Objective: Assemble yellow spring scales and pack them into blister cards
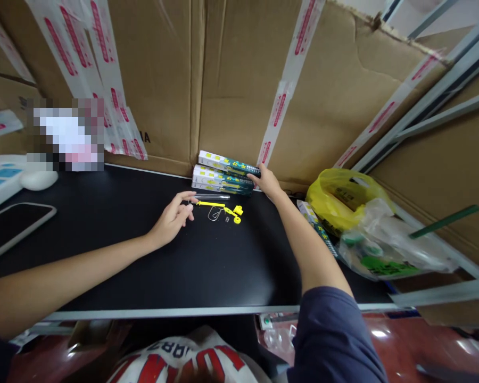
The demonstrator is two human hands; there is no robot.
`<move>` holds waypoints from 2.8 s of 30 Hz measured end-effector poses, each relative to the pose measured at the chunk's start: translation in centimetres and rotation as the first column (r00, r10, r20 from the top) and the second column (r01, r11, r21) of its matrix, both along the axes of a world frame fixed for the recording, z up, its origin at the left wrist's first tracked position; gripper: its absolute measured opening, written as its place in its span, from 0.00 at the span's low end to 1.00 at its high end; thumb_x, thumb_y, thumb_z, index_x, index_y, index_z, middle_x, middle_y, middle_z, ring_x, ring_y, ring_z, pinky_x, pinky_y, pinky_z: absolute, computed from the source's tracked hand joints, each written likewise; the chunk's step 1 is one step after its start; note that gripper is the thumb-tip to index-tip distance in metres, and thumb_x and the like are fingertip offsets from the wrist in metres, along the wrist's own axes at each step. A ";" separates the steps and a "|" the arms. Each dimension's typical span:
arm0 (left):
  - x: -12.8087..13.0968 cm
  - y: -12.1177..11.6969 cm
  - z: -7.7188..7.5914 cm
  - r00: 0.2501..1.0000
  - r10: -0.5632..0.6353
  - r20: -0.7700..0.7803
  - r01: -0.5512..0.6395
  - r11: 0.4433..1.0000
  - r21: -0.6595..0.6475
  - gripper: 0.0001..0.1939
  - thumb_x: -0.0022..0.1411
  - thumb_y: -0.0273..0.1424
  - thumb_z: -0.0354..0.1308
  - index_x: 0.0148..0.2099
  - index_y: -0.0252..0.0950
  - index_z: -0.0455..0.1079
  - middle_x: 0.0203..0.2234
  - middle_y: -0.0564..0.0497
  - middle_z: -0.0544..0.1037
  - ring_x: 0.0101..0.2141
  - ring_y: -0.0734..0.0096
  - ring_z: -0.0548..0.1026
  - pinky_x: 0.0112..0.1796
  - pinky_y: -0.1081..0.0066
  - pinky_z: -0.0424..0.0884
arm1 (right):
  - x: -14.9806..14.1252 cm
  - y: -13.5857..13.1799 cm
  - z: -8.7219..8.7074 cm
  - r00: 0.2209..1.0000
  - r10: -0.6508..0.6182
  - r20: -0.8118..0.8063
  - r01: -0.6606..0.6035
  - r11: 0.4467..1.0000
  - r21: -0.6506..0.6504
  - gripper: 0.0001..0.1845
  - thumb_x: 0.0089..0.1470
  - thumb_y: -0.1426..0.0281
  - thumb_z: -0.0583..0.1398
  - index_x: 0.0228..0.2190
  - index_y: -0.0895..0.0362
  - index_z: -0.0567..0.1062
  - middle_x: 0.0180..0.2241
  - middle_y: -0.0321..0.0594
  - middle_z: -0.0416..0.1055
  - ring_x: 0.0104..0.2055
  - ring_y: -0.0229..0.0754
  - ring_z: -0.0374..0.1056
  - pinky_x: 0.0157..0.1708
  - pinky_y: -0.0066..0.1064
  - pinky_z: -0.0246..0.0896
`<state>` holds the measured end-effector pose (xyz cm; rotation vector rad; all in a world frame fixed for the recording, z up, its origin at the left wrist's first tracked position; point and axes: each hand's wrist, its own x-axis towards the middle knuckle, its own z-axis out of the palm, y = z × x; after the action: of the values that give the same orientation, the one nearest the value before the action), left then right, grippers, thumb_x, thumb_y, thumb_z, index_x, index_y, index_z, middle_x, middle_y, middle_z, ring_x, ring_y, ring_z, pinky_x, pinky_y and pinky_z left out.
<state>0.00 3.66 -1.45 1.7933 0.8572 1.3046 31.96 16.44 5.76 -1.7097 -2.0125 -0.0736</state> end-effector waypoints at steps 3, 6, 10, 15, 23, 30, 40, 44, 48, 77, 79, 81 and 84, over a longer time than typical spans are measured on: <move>0.0 0.1 0.0 1.000 -0.001 -0.001 0.001 1.000 -0.016 0.18 0.68 0.38 0.46 0.56 0.37 0.59 0.47 0.45 0.69 0.28 0.78 0.71 0.24 0.76 0.67 | 0.5 1.7 -1.0 0.999 -0.030 -0.020 0.029 0.998 -0.049 0.21 0.52 0.57 0.60 0.42 0.58 0.65 0.37 0.49 0.72 0.39 0.52 0.69 0.38 0.41 0.64; 0.1 0.2 -0.1 1.000 -0.005 -0.004 0.005 1.000 -0.024 0.18 0.68 0.38 0.46 0.56 0.37 0.59 0.46 0.45 0.69 0.29 0.78 0.71 0.24 0.76 0.67 | 0.8 2.4 -1.9 0.999 -0.030 -0.034 0.028 0.998 -0.050 0.24 0.51 0.56 0.60 0.44 0.57 0.63 0.40 0.51 0.71 0.42 0.53 0.69 0.40 0.42 0.64; 0.1 0.2 0.0 1.000 -0.010 -0.008 0.010 1.000 -0.029 0.18 0.67 0.39 0.46 0.56 0.37 0.59 0.46 0.45 0.69 0.28 0.78 0.71 0.24 0.75 0.67 | 0.7 2.6 -2.2 0.998 -0.026 -0.062 0.023 0.999 -0.038 0.26 0.51 0.56 0.60 0.46 0.57 0.61 0.43 0.51 0.70 0.45 0.54 0.69 0.44 0.44 0.64; 0.1 0.3 -0.1 1.000 -0.008 -0.014 0.008 1.000 -0.026 0.18 0.67 0.39 0.46 0.55 0.37 0.59 0.46 0.45 0.70 0.28 0.77 0.72 0.24 0.75 0.67 | -0.2 2.1 -2.2 0.993 -0.074 -0.089 0.070 0.997 -0.042 0.28 0.50 0.55 0.61 0.46 0.58 0.60 0.45 0.54 0.70 0.47 0.55 0.69 0.44 0.43 0.64; 0.1 0.3 -0.1 1.000 -0.016 -0.004 0.016 1.000 -0.012 0.16 0.67 0.38 0.47 0.54 0.37 0.61 0.44 0.45 0.70 0.28 0.77 0.72 0.23 0.76 0.67 | -1.8 0.2 -0.6 0.973 -0.232 -0.017 0.231 0.972 -0.049 0.29 0.50 0.55 0.61 0.46 0.60 0.59 0.40 0.56 0.72 0.42 0.56 0.71 0.38 0.42 0.64; 0.1 0.2 0.0 0.999 -0.016 -0.028 0.016 1.000 -0.007 0.15 0.66 0.37 0.48 0.51 0.37 0.63 0.44 0.46 0.71 0.28 0.77 0.72 0.24 0.76 0.68 | -4.2 -6.2 2.6 0.998 -0.058 0.022 0.053 0.981 0.184 0.14 0.56 0.62 0.55 0.43 0.55 0.64 0.27 0.38 0.69 0.30 0.44 0.67 0.30 0.32 0.57; -0.1 1.2 0.4 0.816 0.239 -0.526 0.032 0.891 0.454 0.14 0.65 0.30 0.48 0.47 0.37 0.72 0.43 0.44 0.72 0.42 0.60 0.71 0.44 0.59 0.67 | -5.4 -13.7 -3.8 0.953 0.185 0.238 -0.233 0.953 0.192 0.05 0.58 0.70 0.54 0.32 0.55 0.70 0.26 0.40 0.68 0.31 0.43 0.63 0.32 0.32 0.54; 0.0 2.0 -0.2 0.663 0.400 -0.633 -0.062 0.872 0.485 0.19 0.64 0.34 0.49 0.56 0.39 0.69 0.52 0.40 0.68 0.50 0.50 0.66 0.47 0.51 0.64 | -4.9 -13.1 -4.5 0.963 0.209 0.172 -0.237 0.959 0.158 0.03 0.56 0.72 0.55 0.31 0.55 0.70 0.26 0.38 0.68 0.30 0.42 0.64 0.31 0.31 0.55; -0.2 2.1 -0.7 0.595 0.423 -0.684 -0.047 0.868 0.495 0.20 0.66 0.37 0.47 0.55 0.39 0.70 0.56 0.38 0.65 0.55 0.47 0.62 0.49 0.48 0.62 | -6.0 -14.0 -4.4 0.958 0.258 0.123 -0.275 0.948 0.159 0.03 0.55 0.72 0.56 0.32 0.54 0.70 0.25 0.37 0.69 0.30 0.41 0.65 0.31 0.31 0.55; -1.4 -0.9 3.4 0.961 0.205 -0.187 -0.129 0.927 0.353 0.07 0.64 0.34 0.54 0.40 0.37 0.69 0.36 0.48 0.77 0.38 0.66 0.75 0.42 0.64 0.70 | -7.0 -15.4 -4.0 0.939 0.342 0.024 -0.343 0.932 0.120 0.04 0.56 0.72 0.55 0.32 0.54 0.70 0.27 0.37 0.69 0.29 0.40 0.64 0.30 0.29 0.56; -1.0 -1.6 3.4 0.993 0.098 -0.063 -0.082 0.971 0.225 0.07 0.63 0.35 0.55 0.40 0.36 0.68 0.35 0.47 0.78 0.35 0.67 0.77 0.39 0.65 0.73 | -7.1 -15.5 -3.9 0.933 0.358 0.017 -0.358 0.927 0.113 0.04 0.57 0.71 0.55 0.33 0.55 0.71 0.27 0.37 0.69 0.29 0.40 0.64 0.31 0.30 0.57; -0.6 -1.9 3.3 0.996 0.039 0.082 -0.044 0.997 0.061 0.09 0.63 0.36 0.56 0.40 0.35 0.66 0.34 0.47 0.78 0.33 0.68 0.78 0.30 0.70 0.74 | -7.2 -15.8 -3.6 0.918 0.397 0.009 -0.396 0.914 0.086 0.05 0.58 0.69 0.55 0.34 0.55 0.71 0.27 0.38 0.68 0.30 0.40 0.64 0.32 0.30 0.58; -0.1 -1.9 3.3 0.967 0.035 0.252 -0.001 0.991 -0.135 0.12 0.60 0.38 0.59 0.38 0.35 0.63 0.32 0.48 0.78 0.30 0.69 0.78 0.24 0.74 0.74 | -7.7 -16.4 -3.4 0.866 0.499 -0.014 -0.499 0.867 0.008 0.10 0.60 0.62 0.56 0.38 0.55 0.72 0.27 0.38 0.68 0.31 0.40 0.64 0.36 0.31 0.59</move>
<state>-0.13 1.72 1.82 1.4786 0.7992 1.4177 24.24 0.07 2.40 -1.1279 -2.3735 0.1125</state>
